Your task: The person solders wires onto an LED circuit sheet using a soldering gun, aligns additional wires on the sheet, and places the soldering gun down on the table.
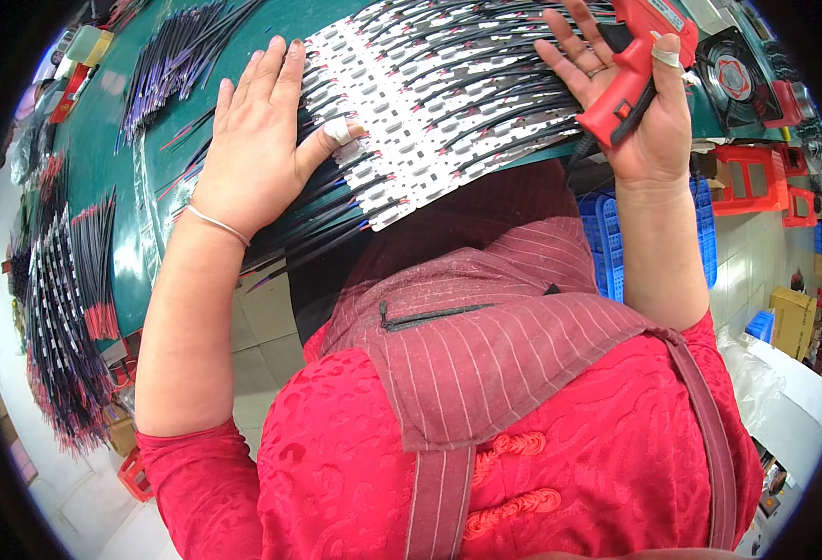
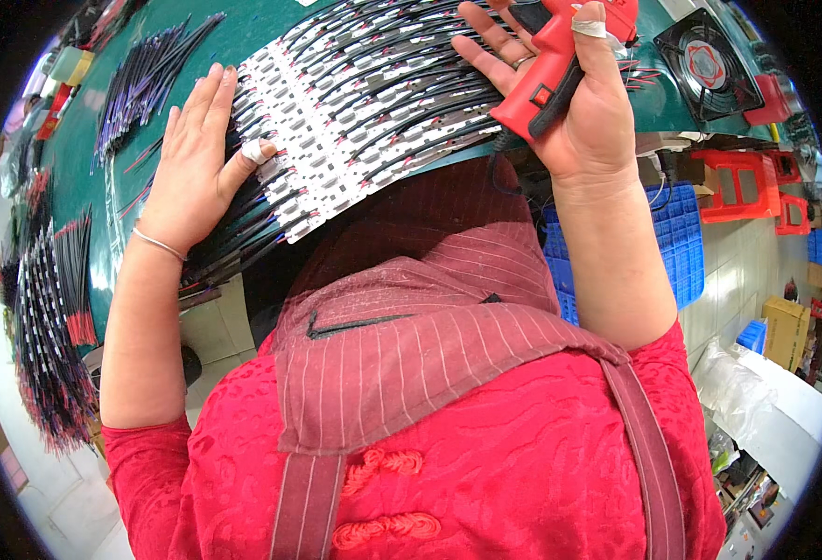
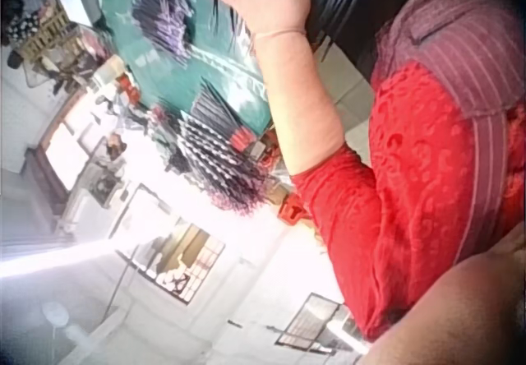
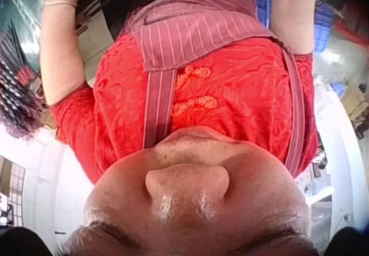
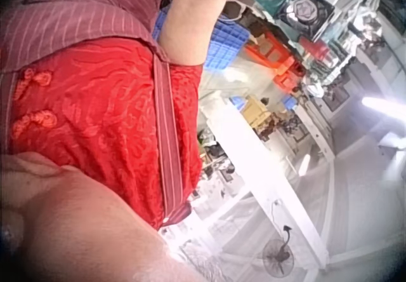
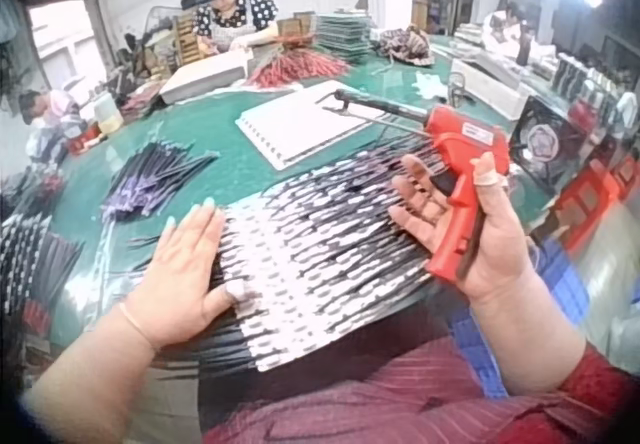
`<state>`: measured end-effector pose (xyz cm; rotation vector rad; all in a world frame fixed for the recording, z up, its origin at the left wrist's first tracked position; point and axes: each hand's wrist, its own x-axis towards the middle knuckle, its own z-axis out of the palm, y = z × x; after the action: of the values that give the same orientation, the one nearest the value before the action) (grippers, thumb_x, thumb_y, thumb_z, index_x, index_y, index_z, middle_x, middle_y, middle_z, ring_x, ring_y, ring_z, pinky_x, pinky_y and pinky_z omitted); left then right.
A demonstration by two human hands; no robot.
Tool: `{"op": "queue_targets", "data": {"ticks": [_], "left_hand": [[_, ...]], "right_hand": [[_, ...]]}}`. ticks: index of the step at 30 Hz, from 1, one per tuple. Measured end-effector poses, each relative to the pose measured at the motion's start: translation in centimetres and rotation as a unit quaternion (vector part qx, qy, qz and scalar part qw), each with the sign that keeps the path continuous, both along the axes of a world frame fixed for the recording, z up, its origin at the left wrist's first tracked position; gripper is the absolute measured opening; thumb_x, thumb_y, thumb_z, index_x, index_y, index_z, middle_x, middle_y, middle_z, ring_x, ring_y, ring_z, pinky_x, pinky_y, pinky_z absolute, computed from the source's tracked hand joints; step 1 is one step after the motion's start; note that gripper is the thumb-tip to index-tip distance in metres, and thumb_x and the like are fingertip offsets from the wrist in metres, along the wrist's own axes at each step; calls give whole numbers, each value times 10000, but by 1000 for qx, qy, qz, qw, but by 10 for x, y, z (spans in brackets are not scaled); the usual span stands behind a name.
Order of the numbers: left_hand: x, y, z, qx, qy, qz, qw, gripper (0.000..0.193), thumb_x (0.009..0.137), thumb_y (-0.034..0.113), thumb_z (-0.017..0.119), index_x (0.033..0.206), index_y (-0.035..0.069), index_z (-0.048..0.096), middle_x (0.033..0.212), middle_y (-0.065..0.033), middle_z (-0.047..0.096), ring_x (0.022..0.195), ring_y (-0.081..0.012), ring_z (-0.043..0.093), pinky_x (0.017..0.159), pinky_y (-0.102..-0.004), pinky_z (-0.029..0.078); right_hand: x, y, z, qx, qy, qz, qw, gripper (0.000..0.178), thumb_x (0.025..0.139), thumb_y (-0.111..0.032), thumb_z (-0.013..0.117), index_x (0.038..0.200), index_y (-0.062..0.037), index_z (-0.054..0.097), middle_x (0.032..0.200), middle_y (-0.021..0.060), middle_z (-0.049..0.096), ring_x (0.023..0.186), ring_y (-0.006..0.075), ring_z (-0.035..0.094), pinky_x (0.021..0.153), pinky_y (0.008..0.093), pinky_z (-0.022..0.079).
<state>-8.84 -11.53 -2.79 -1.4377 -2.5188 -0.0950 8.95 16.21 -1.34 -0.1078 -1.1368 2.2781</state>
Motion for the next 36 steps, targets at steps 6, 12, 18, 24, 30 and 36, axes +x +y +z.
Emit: {"op": "queue_targets", "data": {"ticks": [6,12,18,24,30,36], "left_hand": [[9,-1,36,-58,-53,-3,997,816,946,472,594,1559,53,257,1608,-208,258,1495,-380,228,1204,-535,172],[10,-8,17,-48,-21,6,999,992,861,639,603,1522,-34,297,1597,-206,290,1476,-392,270,1173,-596,216],[7,-8,19,-60,-39,9,997,978,871,613,599,1567,38,224,1628,-172,233,1494,-379,236,1195,-558,185],[5,-7,43,-57,-129,20,990,924,872,478,678,1565,54,238,1620,-204,227,1480,-397,258,1185,-572,206],[12,-7,30,-55,-90,-1,994,942,853,506,691,1530,3,273,1603,-237,234,1476,-423,246,1180,-589,205],[4,-9,45,-18,-138,-11,990,801,903,368,681,1506,-14,317,1569,-243,300,1433,-426,318,1168,-518,274]], "right_hand": [[4,8,4,16,-19,26,999,731,1018,-475,491,1531,-29,222,1512,313,324,1406,456,353,1171,573,319],[2,11,2,11,-6,31,999,710,1019,-482,491,1521,-37,258,1470,289,398,1362,423,426,1136,547,376],[3,9,4,9,-23,29,999,722,1025,-491,466,1542,-43,232,1521,294,333,1415,431,353,1166,556,330],[0,9,5,-5,-23,32,999,705,1025,-503,466,1510,-24,287,1473,283,408,1339,389,466,1119,505,413],[8,15,4,-13,-14,47,999,705,1029,-486,471,1513,-8,284,1456,280,432,1290,359,523,1077,467,467],[17,10,22,21,-40,21,999,681,1037,-477,463,1504,-8,301,1397,275,503,1128,281,644,945,392,565]]}}
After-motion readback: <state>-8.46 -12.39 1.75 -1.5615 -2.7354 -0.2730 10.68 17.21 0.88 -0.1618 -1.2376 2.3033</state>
